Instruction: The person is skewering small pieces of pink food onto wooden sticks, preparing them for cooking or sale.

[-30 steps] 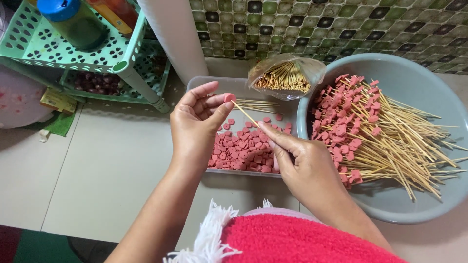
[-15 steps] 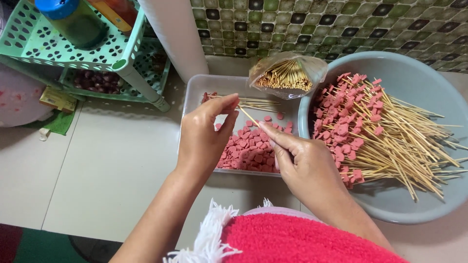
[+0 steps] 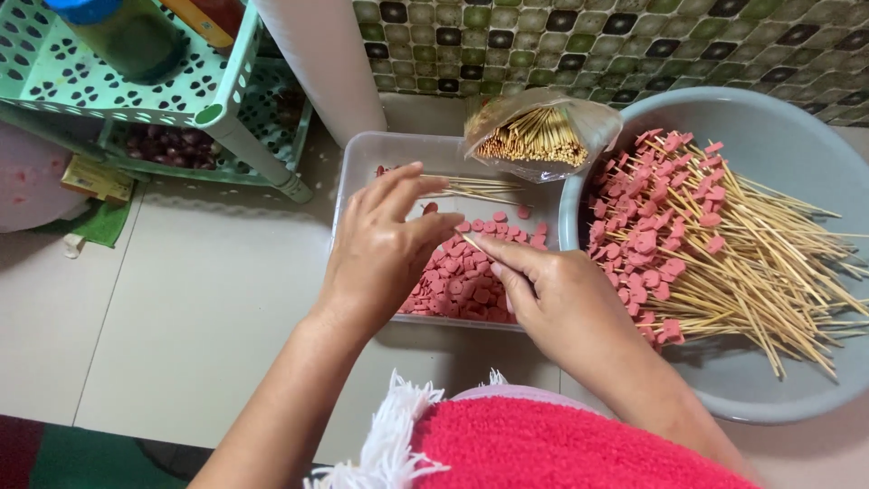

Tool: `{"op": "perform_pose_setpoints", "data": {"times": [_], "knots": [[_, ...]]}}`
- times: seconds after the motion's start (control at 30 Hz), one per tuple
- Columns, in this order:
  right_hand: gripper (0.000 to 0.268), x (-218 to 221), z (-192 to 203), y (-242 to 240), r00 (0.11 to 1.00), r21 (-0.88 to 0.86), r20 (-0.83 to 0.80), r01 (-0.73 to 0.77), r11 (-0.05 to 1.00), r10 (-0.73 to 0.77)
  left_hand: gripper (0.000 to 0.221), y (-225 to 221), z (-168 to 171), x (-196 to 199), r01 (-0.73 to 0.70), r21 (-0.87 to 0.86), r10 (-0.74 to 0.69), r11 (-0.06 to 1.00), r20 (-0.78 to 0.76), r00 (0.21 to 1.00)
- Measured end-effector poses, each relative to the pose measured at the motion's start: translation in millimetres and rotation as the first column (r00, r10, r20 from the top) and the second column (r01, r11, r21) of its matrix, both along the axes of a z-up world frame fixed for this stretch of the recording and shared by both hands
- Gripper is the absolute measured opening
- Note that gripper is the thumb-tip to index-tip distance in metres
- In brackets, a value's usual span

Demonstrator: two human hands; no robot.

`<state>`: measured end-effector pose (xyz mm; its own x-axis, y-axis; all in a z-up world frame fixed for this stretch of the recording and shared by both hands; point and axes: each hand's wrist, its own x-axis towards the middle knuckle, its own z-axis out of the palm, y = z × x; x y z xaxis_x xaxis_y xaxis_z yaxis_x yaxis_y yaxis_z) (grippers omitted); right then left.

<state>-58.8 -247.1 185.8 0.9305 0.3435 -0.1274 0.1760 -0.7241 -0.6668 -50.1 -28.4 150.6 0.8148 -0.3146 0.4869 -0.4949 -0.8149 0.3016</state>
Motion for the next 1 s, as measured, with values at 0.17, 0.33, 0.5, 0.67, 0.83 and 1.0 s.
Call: {"op": "perform_pose_setpoints", "data": {"times": [0.17, 0.33, 0.5, 0.67, 0.83, 1.0], "knots": [[0.035, 27, 14, 3, 0.996, -0.146, -0.089, 0.004, 0.989, -0.017, 0.014, 19, -17, 17, 0.089, 0.080, -0.095, 0.993, 0.065, 0.993], [0.031, 80, -10, -10, 0.909, -0.076, 0.405, -0.075, 0.994, 0.099, 0.010, 55, -68, 41, -0.044, 0.212, 0.047, 0.976, -0.008, 0.999], [0.041, 122, -44, -8, 0.863, -0.258, 0.482, -0.023, 0.966, 0.149, 0.029, 74, -116, 71, -0.116, 0.357, 0.149, 0.927, -0.066, 0.987], [0.015, 145, -106, -13, 0.770, -0.523, 0.600, 0.169, 0.835, 0.220, 0.022, 72, -165, 112, -0.275, 0.443, 0.127, 0.853, 0.334, 0.934], [0.014, 146, -99, -14, 0.725, -0.548, 0.626, 0.149, 0.823, 0.286, 0.004, 54, -148, 114, -0.219, 0.585, 0.183, 0.781, 0.121, 0.976], [0.011, 146, -115, -26, 0.667, -0.529, 0.686, 0.183, 0.828, 0.291, 0.012, 40, -130, 104, -0.224, 0.633, 0.290, 0.741, -0.001, 0.957]]}}
